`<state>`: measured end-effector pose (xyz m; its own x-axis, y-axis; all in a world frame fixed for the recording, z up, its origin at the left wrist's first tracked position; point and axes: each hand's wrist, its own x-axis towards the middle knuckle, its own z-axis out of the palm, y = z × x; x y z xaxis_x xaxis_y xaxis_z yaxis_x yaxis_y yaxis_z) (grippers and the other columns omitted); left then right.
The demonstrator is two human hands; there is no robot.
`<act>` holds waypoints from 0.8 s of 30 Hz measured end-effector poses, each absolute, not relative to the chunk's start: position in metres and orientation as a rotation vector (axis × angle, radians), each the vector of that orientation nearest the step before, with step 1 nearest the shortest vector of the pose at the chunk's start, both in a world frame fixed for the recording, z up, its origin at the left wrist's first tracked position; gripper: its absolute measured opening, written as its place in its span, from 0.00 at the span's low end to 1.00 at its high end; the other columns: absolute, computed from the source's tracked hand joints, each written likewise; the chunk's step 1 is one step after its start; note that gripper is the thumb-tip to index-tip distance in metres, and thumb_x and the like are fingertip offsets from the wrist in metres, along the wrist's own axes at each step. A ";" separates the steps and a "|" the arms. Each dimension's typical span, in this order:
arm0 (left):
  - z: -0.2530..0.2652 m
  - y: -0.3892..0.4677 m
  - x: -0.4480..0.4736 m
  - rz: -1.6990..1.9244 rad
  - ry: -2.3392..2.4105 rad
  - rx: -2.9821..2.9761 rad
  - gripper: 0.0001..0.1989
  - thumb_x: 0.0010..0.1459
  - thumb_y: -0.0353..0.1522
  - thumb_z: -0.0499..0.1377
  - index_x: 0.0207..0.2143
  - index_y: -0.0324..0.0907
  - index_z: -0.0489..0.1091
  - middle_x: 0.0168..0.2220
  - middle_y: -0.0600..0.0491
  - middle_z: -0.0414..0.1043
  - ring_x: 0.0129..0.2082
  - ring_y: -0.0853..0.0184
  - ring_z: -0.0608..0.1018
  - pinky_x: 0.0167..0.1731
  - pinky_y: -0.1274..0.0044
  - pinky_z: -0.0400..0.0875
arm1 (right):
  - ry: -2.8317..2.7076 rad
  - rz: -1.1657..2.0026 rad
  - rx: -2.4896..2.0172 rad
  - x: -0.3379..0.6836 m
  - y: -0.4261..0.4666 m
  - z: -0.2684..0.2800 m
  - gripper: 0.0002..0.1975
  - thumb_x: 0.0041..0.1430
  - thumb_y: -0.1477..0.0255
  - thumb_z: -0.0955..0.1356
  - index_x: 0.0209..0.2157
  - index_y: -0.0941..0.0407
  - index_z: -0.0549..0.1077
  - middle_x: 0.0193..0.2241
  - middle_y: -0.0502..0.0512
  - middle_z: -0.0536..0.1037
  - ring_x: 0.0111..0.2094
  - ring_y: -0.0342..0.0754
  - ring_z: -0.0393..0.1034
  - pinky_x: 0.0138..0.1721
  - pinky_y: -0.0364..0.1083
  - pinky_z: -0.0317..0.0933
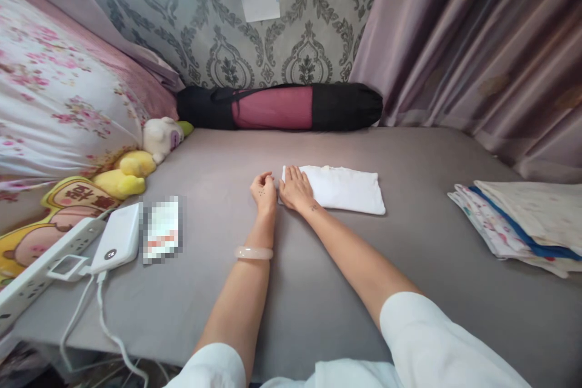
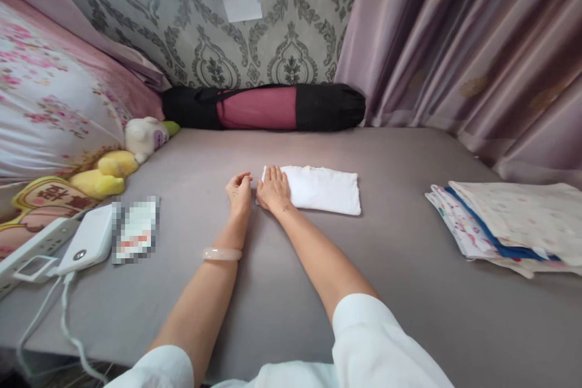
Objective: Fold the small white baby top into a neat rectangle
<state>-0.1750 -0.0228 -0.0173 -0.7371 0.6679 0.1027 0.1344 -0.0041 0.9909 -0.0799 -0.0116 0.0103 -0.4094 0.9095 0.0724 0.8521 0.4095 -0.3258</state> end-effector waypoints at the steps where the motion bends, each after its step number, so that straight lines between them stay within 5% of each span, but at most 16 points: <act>1: -0.018 -0.023 -0.175 1.804 1.866 0.822 0.14 0.53 0.31 0.52 0.37 0.37 0.75 0.33 0.48 0.77 0.35 0.66 0.79 0.40 0.74 0.73 | -2.431 0.354 -1.549 -0.080 -0.011 0.010 0.30 0.69 0.67 0.54 0.67 0.69 0.50 0.68 0.66 0.51 0.68 0.55 0.41 0.66 0.53 0.36; 24: 0.000 -0.029 -0.170 1.899 1.814 0.909 0.15 0.57 0.34 0.51 0.41 0.37 0.74 0.37 0.45 0.77 0.40 0.63 0.79 0.40 0.74 0.73 | -2.400 0.398 -1.477 -0.087 -0.016 0.017 0.29 0.70 0.67 0.52 0.66 0.68 0.52 0.68 0.64 0.49 0.69 0.53 0.39 0.67 0.51 0.37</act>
